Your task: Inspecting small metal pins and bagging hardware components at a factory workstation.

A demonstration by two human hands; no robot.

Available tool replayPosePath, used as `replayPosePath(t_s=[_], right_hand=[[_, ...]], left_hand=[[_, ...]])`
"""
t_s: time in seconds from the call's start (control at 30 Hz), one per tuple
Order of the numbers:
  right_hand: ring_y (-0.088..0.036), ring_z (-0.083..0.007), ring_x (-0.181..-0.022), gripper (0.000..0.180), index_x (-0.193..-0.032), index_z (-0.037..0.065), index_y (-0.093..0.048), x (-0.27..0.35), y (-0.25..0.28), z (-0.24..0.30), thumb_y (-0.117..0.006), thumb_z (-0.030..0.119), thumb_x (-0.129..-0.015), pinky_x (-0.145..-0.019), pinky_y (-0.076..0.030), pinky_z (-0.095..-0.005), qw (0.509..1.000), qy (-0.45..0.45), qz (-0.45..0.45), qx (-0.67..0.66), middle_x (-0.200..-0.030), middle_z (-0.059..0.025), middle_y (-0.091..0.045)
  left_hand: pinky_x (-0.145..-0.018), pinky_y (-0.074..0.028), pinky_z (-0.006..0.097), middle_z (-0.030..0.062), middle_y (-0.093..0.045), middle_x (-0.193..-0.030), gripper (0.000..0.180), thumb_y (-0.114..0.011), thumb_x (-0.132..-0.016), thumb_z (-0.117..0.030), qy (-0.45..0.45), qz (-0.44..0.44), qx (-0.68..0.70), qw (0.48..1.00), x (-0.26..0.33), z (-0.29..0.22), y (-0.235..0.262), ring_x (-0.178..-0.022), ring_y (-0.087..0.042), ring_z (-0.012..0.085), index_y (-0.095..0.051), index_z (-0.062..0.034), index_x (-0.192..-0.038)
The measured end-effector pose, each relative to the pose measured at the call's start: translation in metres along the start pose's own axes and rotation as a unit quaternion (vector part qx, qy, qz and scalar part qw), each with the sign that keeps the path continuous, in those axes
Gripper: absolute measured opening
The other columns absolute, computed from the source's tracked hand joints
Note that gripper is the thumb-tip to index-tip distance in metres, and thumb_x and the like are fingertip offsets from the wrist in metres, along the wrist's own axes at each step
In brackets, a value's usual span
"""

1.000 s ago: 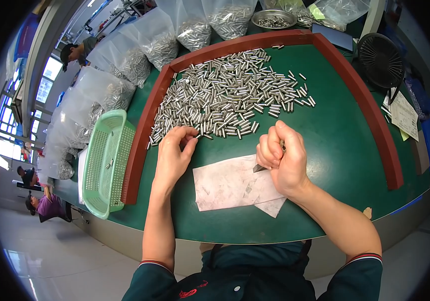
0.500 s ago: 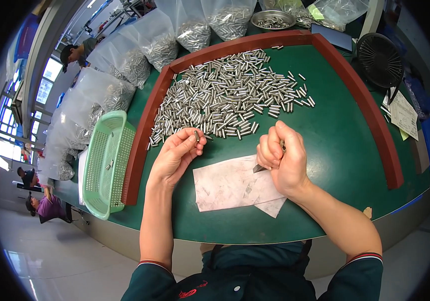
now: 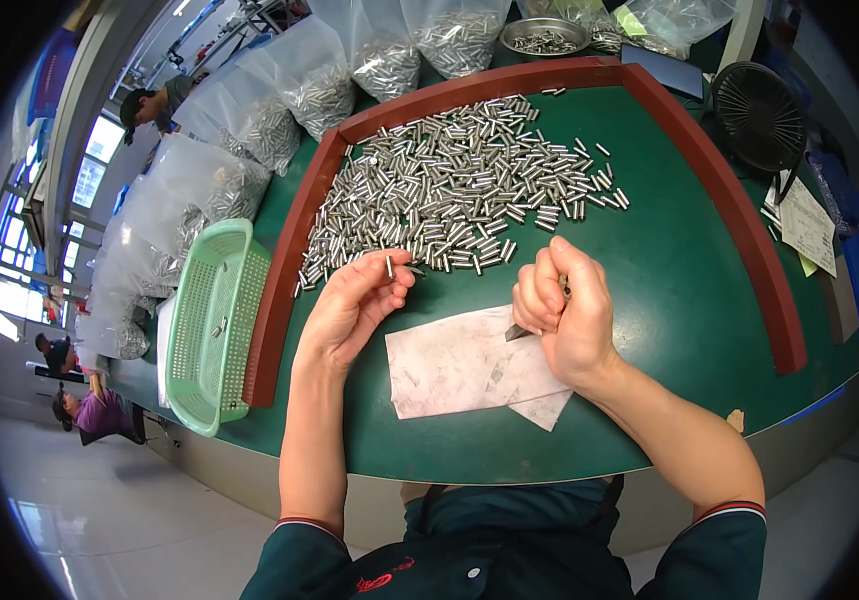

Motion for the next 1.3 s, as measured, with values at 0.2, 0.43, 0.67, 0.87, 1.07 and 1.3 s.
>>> replayPosePath(t_s=[0.2,0.43,0.67,0.87,1.07,1.3], right_hand=[[-0.019,-0.0086,-0.04,0.044,-0.05,0.012,-0.026,-0.003,-0.001,-0.003,-0.03,0.027,-0.091,-0.04,-0.019,-0.0251,1.0,-0.003,0.009,0.001,-0.043,0.0007,-0.025],[-0.02,-0.0096,-0.041,0.044,-0.05,0.01,-0.029,0.005,-0.016,0.002,-0.031,0.027,-0.091,-0.042,-0.02,-0.0254,0.996,0.051,0.061,0.048,-0.043,0.0,-0.027],[-0.029,-0.0133,-0.039,0.031,-0.048,0.004,-0.03,0.027,-0.066,0.058,-0.045,0.005,-0.075,-0.04,-0.021,-0.028,0.924,0.288,0.088,0.237,-0.043,-0.0048,-0.035],[-0.032,-0.0202,-0.036,0.026,-0.047,0.007,-0.033,0.055,-0.119,0.092,-0.056,-0.001,-0.055,-0.037,-0.023,-0.0307,0.622,0.512,0.19,0.561,-0.045,-0.0036,-0.031],[-0.031,-0.0159,-0.035,0.029,-0.046,0.009,-0.035,0.095,-0.144,0.163,-0.057,0.011,-0.064,-0.037,-0.022,-0.0286,0.497,0.57,0.182,0.628,-0.044,-0.0016,-0.031],[-0.042,-0.0235,-0.046,0.011,-0.062,-0.003,-0.05,0.173,-0.169,0.367,-0.053,-0.01,-0.07,-0.044,-0.036,-0.0325,0.127,0.596,0.091,0.788,-0.051,-0.0103,-0.04]], left_hand=[[-0.057,-0.041,0.022,0.0047,-0.054,-0.076,0.026,-0.046,-0.091,-0.029,-0.056,-0.044,0.059,0.996,-0.003,-0.001,0.023,-0.063,-0.048,0.0102,-0.052,-0.0039,-0.086],[-0.044,-0.022,0.022,-0.0036,-0.033,-0.055,0.036,-0.038,-0.094,-0.034,-0.194,-0.188,0.044,0.962,0.003,-0.023,0.033,-0.048,-0.026,0.0053,-0.046,-0.006,-0.072],[-0.046,-0.022,0.023,-0.0043,-0.036,-0.053,0.042,-0.042,-0.093,-0.028,-0.276,-0.305,-0.214,0.886,0.046,-0.047,0.03,-0.05,-0.029,0.0042,-0.044,-0.0039,-0.059],[-0.048,-0.031,0.029,0.0043,-0.045,-0.055,0.041,-0.041,-0.093,-0.026,-0.35,-0.3,-0.296,0.837,0.086,-0.083,0.012,-0.051,-0.039,0.0106,-0.045,-0.0002,-0.062],[-0.045,-0.028,0.028,0.0019,-0.038,-0.052,0.04,-0.042,-0.093,-0.024,-0.391,-0.28,-0.32,0.816,0.093,-0.093,0.01,-0.049,-0.034,0.0094,-0.044,-0.0009,-0.061],[-0.042,-0.031,0.031,0.0079,-0.044,-0.051,0.029,-0.05,-0.085,-0.009,-0.485,-0.234,-0.358,0.763,0.139,-0.141,-0.024,-0.044,-0.041,0.0172,-0.045,-0.0001,-0.058]])
Point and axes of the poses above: each hand's wrist, its own x-axis away from the middle knuckle, its own y-axis out of the back of the hand, z = x × y, the point moved 5 cm from there along -x, towards the middle knuckle
